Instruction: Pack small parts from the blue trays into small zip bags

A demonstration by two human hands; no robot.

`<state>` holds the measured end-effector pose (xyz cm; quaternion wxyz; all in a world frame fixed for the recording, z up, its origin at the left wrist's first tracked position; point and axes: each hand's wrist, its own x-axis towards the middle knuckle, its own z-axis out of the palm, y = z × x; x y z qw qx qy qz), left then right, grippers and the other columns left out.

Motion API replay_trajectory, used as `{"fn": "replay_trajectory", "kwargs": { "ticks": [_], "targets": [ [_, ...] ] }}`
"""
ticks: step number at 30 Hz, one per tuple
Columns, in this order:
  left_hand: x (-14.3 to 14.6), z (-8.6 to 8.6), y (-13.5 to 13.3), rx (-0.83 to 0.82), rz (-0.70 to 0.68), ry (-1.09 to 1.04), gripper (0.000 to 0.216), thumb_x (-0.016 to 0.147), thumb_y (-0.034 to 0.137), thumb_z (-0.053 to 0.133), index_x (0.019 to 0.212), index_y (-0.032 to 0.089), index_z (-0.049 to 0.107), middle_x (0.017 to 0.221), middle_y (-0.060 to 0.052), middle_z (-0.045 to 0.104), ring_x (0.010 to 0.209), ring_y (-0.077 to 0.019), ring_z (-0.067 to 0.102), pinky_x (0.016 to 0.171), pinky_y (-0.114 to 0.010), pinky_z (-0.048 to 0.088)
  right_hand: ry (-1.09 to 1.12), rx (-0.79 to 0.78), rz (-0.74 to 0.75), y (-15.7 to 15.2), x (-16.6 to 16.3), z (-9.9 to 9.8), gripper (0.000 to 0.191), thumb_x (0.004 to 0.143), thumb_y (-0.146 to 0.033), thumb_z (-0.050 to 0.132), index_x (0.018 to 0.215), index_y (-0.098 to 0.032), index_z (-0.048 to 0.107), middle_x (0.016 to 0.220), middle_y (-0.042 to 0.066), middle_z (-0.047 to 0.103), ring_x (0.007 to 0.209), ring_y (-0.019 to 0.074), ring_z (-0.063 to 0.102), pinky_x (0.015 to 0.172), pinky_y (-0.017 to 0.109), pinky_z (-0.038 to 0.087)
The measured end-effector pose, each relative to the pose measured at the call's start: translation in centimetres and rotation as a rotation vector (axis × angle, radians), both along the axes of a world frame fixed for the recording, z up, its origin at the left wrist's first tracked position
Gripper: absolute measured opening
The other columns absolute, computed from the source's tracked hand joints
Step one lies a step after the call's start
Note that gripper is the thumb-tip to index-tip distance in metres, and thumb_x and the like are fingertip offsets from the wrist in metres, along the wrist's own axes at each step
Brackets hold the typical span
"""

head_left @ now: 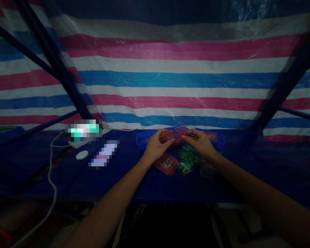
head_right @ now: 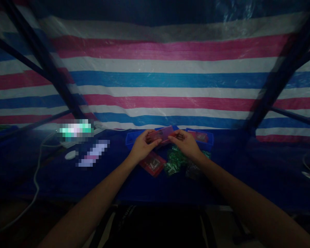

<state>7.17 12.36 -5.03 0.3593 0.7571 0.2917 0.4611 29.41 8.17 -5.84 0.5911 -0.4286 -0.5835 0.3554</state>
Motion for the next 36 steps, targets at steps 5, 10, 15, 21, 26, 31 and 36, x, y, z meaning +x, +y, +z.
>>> {"fn": "replay_trajectory", "kwargs": {
  "ticks": [5, 10, 15, 21, 26, 31, 36],
  "targets": [
    [0.4, -0.9, 0.4, -0.139, -0.129, -0.091, 0.047, 0.088, 0.028, 0.076, 0.127, 0.020, 0.051, 0.112, -0.010, 0.075, 0.097, -0.0200, 0.075, 0.088, -0.036, 0.060, 0.080, -0.011, 0.127, -0.4, -0.3, 0.5, 0.040, 0.073, -0.048, 0.086, 0.098, -0.023, 0.067, 0.104, 0.005, 0.076, 0.093, 0.0214, 0.073, 0.089, 0.037, 0.059],
    [0.4, -0.9, 0.1, -0.107, -0.142, -0.033, 0.054, 0.089, 0.032, 0.076, 0.136, 0.020, 0.050, 0.112, -0.011, 0.074, 0.094, -0.0200, 0.074, 0.085, -0.035, 0.060, 0.013, 0.051, -0.059, -0.1, 1.0, 0.9, 0.042, 0.076, -0.051, 0.082, 0.103, -0.023, 0.066, 0.103, 0.007, 0.076, 0.093, 0.0246, 0.074, 0.086, 0.040, 0.061],
    [-0.2, -0.1, -0.1, 0.130, 0.022, 0.153, 0.042, 0.096, 0.028, 0.065, 0.136, 0.021, 0.054, 0.109, -0.008, 0.074, 0.091, -0.0186, 0.072, 0.083, -0.035, 0.058, -0.379, 0.313, -0.565, -0.4, 4.7, 3.3, 0.038, 0.089, -0.042, 0.069, 0.121, -0.023, 0.064, 0.106, 0.009, 0.073, 0.092, 0.0246, 0.070, 0.087, 0.040, 0.056],
    [-0.2, 0.2, -0.7, 0.312, 0.042, 0.332, 0.040, 0.095, 0.020, 0.058, 0.135, 0.021, 0.056, 0.105, -0.005, 0.074, 0.093, -0.0194, 0.072, 0.084, -0.035, 0.057, -0.709, 0.322, -0.792, -0.2, 8.6, 4.1, 0.045, 0.087, -0.023, 0.059, 0.132, -0.020, 0.054, 0.099, 0.008, 0.068, 0.084, 0.0236, 0.065, 0.085, 0.039, 0.053],
    [0.0, 0.2, -0.9, 0.332, 0.042, 0.381, 0.036, 0.097, 0.022, 0.057, 0.133, 0.021, 0.058, 0.104, -0.005, 0.075, 0.092, -0.0197, 0.071, 0.083, -0.034, 0.056, -0.927, 0.182, -0.726, 1.6, 8.5, 1.9, 0.044, 0.087, -0.024, 0.060, 0.130, -0.018, 0.057, 0.116, 0.015, 0.068, 0.103, 0.0306, 0.066, 0.090, 0.042, 0.051],
    [-0.1, 0.4, -0.9, 0.331, 0.069, 0.407, 0.034, 0.098, 0.024, 0.056, 0.132, 0.021, 0.059, 0.099, -0.004, 0.075, 0.088, -0.0202, 0.071, 0.080, -0.035, 0.056, -0.739, 0.018, -0.612, 3.0, 7.8, 1.4, 0.046, 0.098, -0.057, 0.051, 0.118, -0.017, 0.064, 0.101, 0.013, 0.076, 0.091, 0.0280, 0.071, 0.085, 0.040, 0.053],
    [-0.1, 0.4, -1.0, 0.331, 0.076, 0.431, 0.030, 0.098, 0.026, 0.056, 0.127, 0.022, 0.062, 0.097, -0.003, 0.075, 0.087, -0.0208, 0.072, 0.079, -0.035, 0.056, -0.870, 0.133, -0.732, 2.2, 9.3, 2.2, 0.050, 0.103, -0.057, 0.039, 0.111, -0.018, 0.068, 0.100, 0.015, 0.076, 0.092, 0.0294, 0.070, 0.084, 0.039, 0.051]
  ]
}}
